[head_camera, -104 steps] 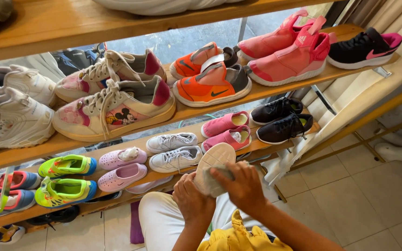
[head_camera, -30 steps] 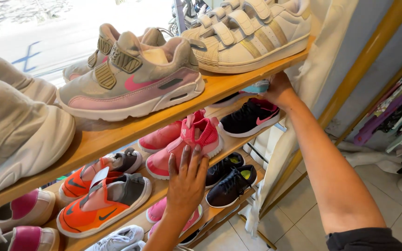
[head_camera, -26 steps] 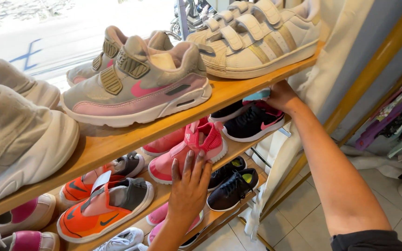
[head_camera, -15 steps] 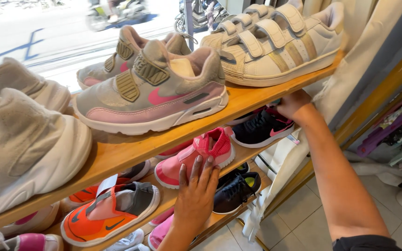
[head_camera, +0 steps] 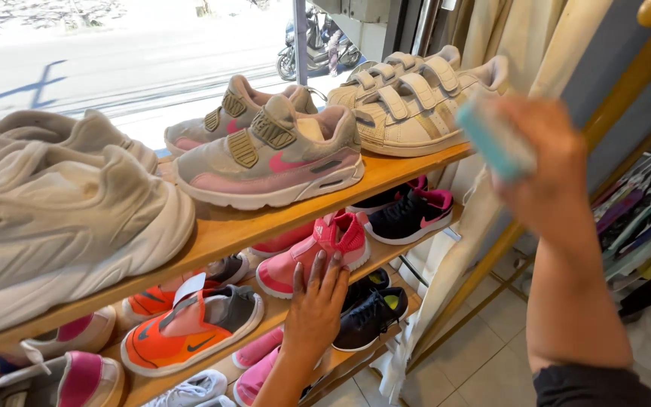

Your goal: Cleaning several pairs of display shoes on a store shelf using a dual-sided cleaning sponge.

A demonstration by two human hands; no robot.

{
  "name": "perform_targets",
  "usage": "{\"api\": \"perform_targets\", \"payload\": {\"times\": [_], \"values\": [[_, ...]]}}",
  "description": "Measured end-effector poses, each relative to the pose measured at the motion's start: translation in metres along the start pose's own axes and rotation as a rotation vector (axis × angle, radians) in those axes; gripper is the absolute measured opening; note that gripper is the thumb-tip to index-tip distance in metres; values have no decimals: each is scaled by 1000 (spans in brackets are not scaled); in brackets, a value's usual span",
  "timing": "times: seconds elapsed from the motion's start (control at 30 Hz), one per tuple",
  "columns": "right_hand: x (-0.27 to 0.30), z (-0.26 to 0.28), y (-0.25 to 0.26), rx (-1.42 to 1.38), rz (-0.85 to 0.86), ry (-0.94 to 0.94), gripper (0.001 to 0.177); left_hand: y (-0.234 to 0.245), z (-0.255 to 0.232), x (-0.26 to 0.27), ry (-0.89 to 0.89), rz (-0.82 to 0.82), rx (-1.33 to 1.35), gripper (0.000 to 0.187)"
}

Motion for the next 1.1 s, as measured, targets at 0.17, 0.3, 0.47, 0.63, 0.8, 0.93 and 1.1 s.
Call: {"api": "perform_targets", "payload": {"times": [0.17, 0.3, 0.47, 0.63, 0.8, 0.93, 1.1], "values": [[-26, -89, -22, 103, 92, -182, 41, 2, 0, 1, -5, -31, -15, 51], [-13, -132, -50, 126, 162, -222, 34, 1, 1, 9, -6, -9, 5, 51], [16, -129, -26, 249, 12, -197, 38, 39, -15, 27, 52, -51, 167, 44], [85, -112, 12, 513, -280, -88, 32, 128, -61, 54, 356, 272, 1645, 35], [176, -53, -3, -443, -441, -558, 23, 303, -51, 66, 513, 125, 1523, 38], [232, 33, -25, -645, -516, -576, 32, 371, -67, 89, 631, 2, 1401, 40], [292, 91, -77, -804, -375, -646, 31, 386, -68, 108, 685, -118, 1238, 44]]}}
Point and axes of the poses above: each hand's wrist, its own x-axis away from the middle knuckle, its own y-axis out of the back of the hand, z = x × y, the point moved 9 cm from there along -x, towards the middle knuckle, and after that the axes turned 2 degrees about z, right-handed, at the moved point
